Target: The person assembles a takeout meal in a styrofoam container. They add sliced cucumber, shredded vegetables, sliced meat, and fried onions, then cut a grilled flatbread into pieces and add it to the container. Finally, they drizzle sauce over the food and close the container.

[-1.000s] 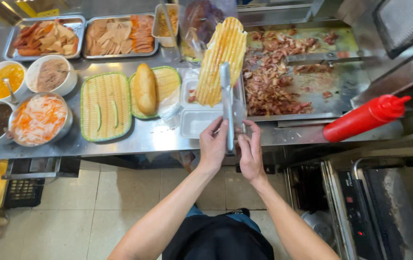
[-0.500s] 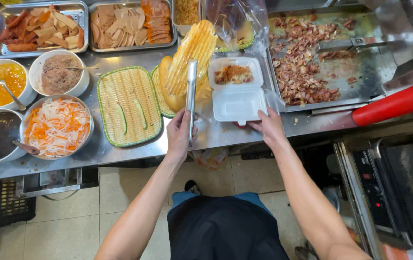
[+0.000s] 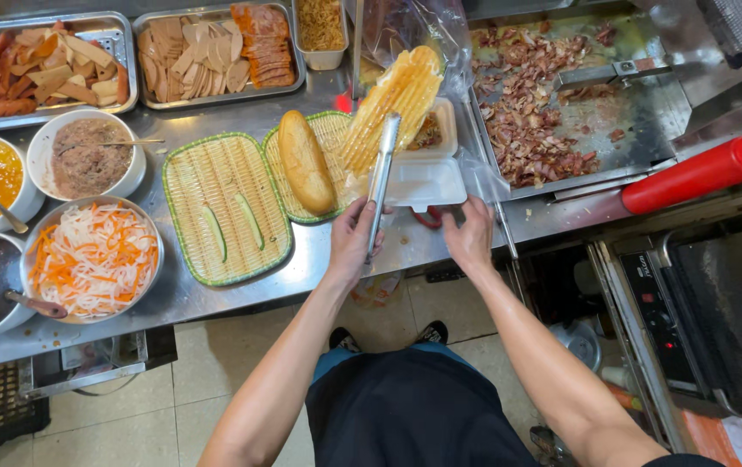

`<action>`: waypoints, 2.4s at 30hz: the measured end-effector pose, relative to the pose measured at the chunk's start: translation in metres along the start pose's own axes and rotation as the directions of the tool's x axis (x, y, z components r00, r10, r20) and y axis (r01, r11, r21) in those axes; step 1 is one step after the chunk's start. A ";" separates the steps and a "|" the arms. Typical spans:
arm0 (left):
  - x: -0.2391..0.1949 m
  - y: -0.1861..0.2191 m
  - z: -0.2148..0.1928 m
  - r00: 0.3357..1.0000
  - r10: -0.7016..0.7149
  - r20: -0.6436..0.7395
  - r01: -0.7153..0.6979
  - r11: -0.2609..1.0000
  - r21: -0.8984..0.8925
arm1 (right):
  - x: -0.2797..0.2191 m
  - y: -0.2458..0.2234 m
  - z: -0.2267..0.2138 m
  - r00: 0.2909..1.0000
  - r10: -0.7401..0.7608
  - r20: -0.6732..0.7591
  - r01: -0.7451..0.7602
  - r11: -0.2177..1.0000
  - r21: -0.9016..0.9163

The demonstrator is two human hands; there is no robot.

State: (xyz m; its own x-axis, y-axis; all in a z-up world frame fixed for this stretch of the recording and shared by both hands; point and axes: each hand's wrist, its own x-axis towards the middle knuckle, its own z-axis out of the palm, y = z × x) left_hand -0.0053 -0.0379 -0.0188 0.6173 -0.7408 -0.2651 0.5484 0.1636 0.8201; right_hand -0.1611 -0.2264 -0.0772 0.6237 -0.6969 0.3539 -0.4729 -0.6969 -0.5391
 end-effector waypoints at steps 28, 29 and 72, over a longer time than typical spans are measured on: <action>0.055 -0.072 0.034 0.973 0.223 0.055 -0.230 0.946 0.230 | -0.013 -0.080 -0.068 0.864 0.265 0.428 -0.152 0.948 -0.281; 0.056 -0.075 0.034 0.976 0.213 0.046 -0.218 0.949 0.229 | -0.014 -0.083 -0.074 0.826 0.316 0.468 -0.185 0.934 -0.305; 0.021 0.157 -0.014 0.909 -0.366 0.200 0.091 0.643 0.761 | 0.153 0.110 -0.273 0.244 -0.126 0.962 -0.424 0.878 0.223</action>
State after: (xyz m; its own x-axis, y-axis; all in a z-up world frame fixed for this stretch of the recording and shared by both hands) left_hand 0.1018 -0.0185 0.0972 0.2476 -0.8636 -0.4392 -0.0207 -0.4579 0.8888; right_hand -0.2875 -0.4560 0.1266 0.8102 0.0809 -0.5805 -0.5408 -0.2789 -0.7936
